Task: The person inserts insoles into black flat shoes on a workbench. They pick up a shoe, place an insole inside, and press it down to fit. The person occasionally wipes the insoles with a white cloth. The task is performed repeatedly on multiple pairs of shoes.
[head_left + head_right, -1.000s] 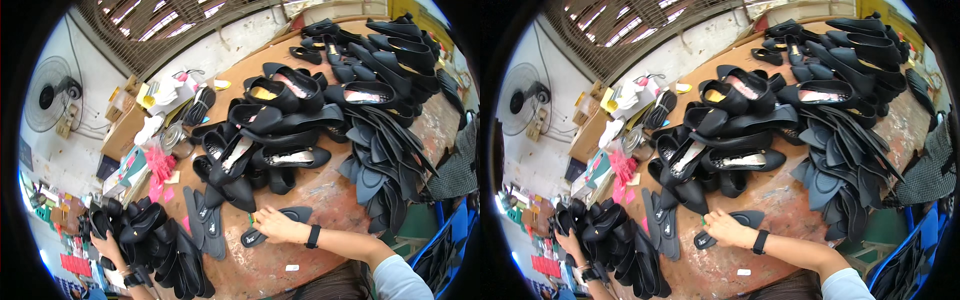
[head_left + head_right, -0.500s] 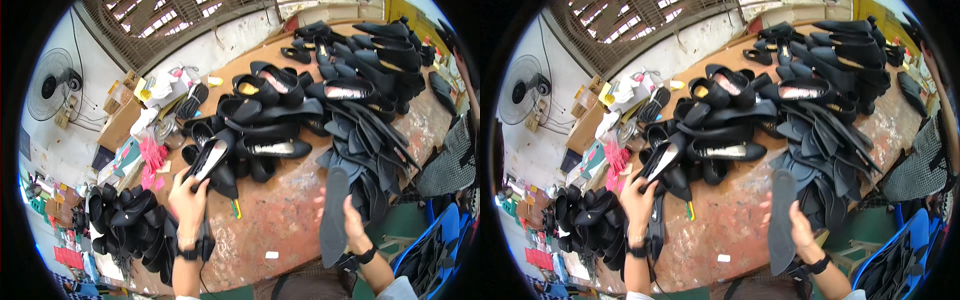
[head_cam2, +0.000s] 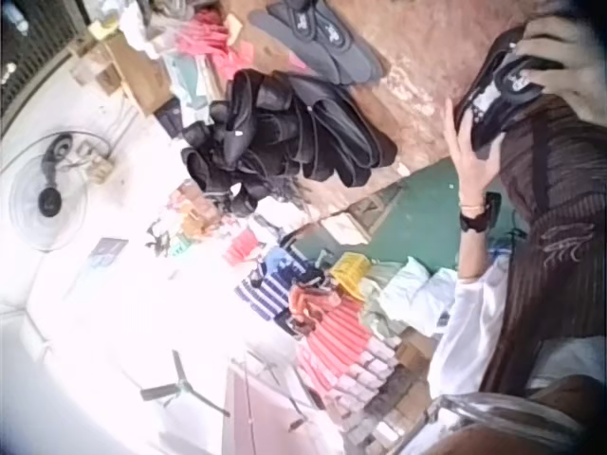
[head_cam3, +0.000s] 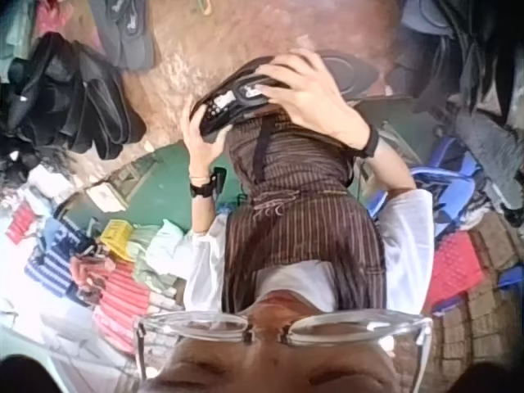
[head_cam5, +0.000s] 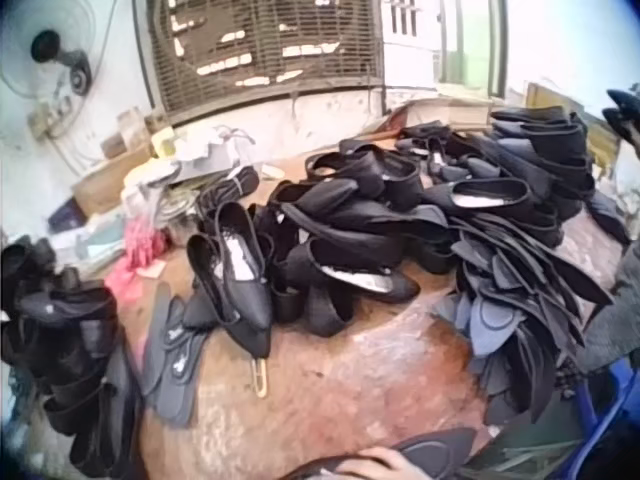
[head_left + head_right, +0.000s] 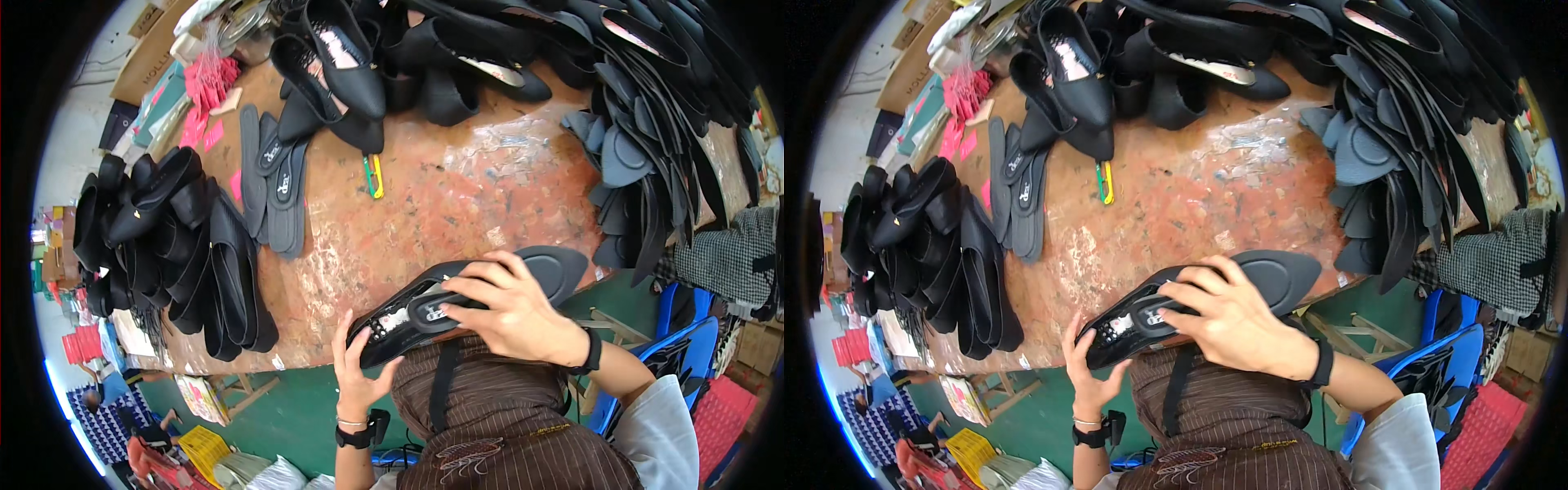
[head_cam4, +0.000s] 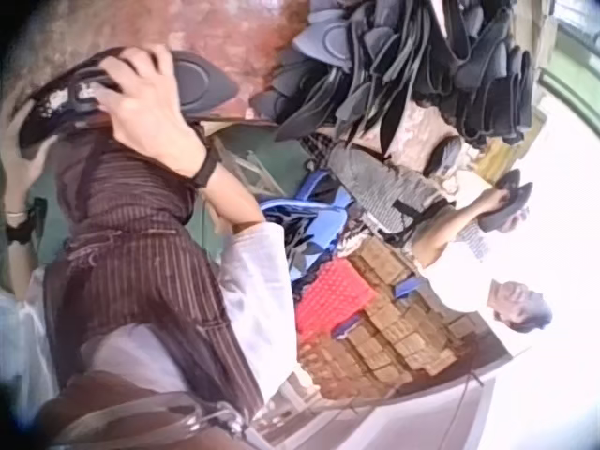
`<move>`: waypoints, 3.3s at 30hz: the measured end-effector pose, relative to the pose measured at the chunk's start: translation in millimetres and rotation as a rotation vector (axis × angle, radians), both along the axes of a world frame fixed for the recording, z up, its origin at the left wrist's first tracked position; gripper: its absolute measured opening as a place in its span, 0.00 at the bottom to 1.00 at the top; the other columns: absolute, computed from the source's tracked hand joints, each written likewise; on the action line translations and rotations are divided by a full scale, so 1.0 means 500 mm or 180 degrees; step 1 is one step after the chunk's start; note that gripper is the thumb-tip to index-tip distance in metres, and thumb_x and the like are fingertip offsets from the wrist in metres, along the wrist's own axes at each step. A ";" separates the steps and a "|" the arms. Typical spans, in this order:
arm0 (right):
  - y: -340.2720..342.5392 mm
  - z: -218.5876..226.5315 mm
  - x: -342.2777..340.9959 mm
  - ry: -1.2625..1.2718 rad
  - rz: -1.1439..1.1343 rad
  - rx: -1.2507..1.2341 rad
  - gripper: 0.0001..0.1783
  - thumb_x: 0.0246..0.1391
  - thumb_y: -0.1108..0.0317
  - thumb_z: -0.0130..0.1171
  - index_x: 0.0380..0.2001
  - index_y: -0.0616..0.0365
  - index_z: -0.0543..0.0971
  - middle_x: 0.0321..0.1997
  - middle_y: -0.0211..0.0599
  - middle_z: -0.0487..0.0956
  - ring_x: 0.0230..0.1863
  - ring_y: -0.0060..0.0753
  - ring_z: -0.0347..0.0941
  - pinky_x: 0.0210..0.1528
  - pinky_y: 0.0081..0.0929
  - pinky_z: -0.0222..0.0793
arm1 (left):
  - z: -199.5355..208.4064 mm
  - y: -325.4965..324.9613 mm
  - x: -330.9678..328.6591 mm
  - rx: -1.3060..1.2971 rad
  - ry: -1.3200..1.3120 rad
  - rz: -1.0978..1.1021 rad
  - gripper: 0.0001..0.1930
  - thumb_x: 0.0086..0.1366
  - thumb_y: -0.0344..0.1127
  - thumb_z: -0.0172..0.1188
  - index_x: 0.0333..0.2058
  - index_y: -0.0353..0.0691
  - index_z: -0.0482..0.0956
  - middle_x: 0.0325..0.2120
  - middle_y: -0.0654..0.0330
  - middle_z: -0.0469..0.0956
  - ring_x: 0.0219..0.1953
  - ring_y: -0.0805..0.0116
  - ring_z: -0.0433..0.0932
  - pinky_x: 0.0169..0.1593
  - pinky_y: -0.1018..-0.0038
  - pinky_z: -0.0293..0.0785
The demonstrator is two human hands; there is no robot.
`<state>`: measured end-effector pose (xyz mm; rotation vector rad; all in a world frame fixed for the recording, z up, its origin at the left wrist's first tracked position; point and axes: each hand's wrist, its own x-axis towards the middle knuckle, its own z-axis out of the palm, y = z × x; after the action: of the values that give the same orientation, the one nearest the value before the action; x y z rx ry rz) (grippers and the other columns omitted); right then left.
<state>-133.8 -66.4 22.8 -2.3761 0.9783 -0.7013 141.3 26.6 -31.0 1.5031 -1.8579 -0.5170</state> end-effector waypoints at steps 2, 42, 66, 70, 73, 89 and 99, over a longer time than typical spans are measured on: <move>0.007 -0.027 0.047 -0.0104 0.0167 0.0184 0.17 0.37 0.71 0.64 0.36 0.55 0.85 0.50 0.34 0.78 0.54 0.37 0.70 0.61 0.43 0.60 | -0.029 0.003 0.005 -0.0150 0.0245 -0.0004 0.50 0.46 0.42 0.78 0.65 0.46 0.57 0.63 0.40 0.61 0.63 0.40 0.65 0.64 0.51 0.62; 0.057 -0.076 0.164 0.1362 0.0452 -0.0366 0.18 0.47 0.68 0.54 0.42 0.57 0.84 0.54 0.40 0.81 0.63 0.36 0.71 0.75 0.45 0.47 | 0.126 -0.062 -0.017 0.0815 -0.3237 -0.0983 0.08 0.44 0.29 0.62 0.25 0.33 0.86 0.30 0.49 0.82 0.44 0.53 0.76 0.67 0.45 0.53; -0.061 -0.048 0.124 0.1489 -0.0902 0.0940 0.30 0.47 0.75 0.55 0.56 0.75 0.69 0.56 0.62 0.73 0.63 0.56 0.67 0.73 0.54 0.46 | 0.098 -0.032 -0.201 0.1272 -0.1793 -0.1266 0.22 0.56 0.36 0.66 0.47 0.27 0.78 0.55 0.37 0.72 0.31 0.52 0.84 0.33 0.65 0.81; 0.005 -0.088 0.121 0.1255 -0.1337 -0.0661 0.25 0.49 0.73 0.51 0.50 0.79 0.71 0.53 0.64 0.73 0.61 0.55 0.68 0.73 0.50 0.48 | 0.095 -0.037 -0.192 0.1349 -0.1673 -0.1356 0.19 0.56 0.35 0.66 0.42 0.26 0.79 0.54 0.37 0.73 0.30 0.50 0.83 0.33 0.64 0.81; -0.004 -0.102 0.127 0.1282 -0.1354 -0.0674 0.18 0.50 0.74 0.50 0.44 0.74 0.73 0.42 0.57 0.74 0.51 0.51 0.72 0.72 0.51 0.49 | 0.082 -0.027 -0.193 0.1216 -0.1538 -0.1255 0.17 0.56 0.34 0.65 0.42 0.27 0.80 0.55 0.36 0.73 0.29 0.50 0.83 0.31 0.64 0.81; 0.025 -0.053 0.142 0.1914 -0.1051 0.0078 0.33 0.52 0.71 0.48 0.58 0.86 0.61 0.62 0.73 0.65 0.68 0.63 0.58 0.75 0.48 0.43 | 0.065 -0.018 -0.165 0.1103 -0.1293 -0.1186 0.15 0.50 0.30 0.65 0.37 0.27 0.81 0.44 0.41 0.79 0.26 0.50 0.82 0.30 0.60 0.80; 0.055 -0.099 0.142 0.1982 -0.1242 -0.0905 0.37 0.49 0.62 0.49 0.56 0.86 0.65 0.59 0.73 0.69 0.64 0.62 0.65 0.71 0.52 0.51 | 0.051 -0.005 -0.164 0.0843 -0.1107 -0.1186 0.07 0.55 0.34 0.62 0.28 0.35 0.80 0.24 0.47 0.78 0.25 0.46 0.77 0.30 0.54 0.73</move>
<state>-62.7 -39.0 -26.7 -2.7511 1.7322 -0.2210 59.5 23.8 -5.4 1.4888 -2.4453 -0.7347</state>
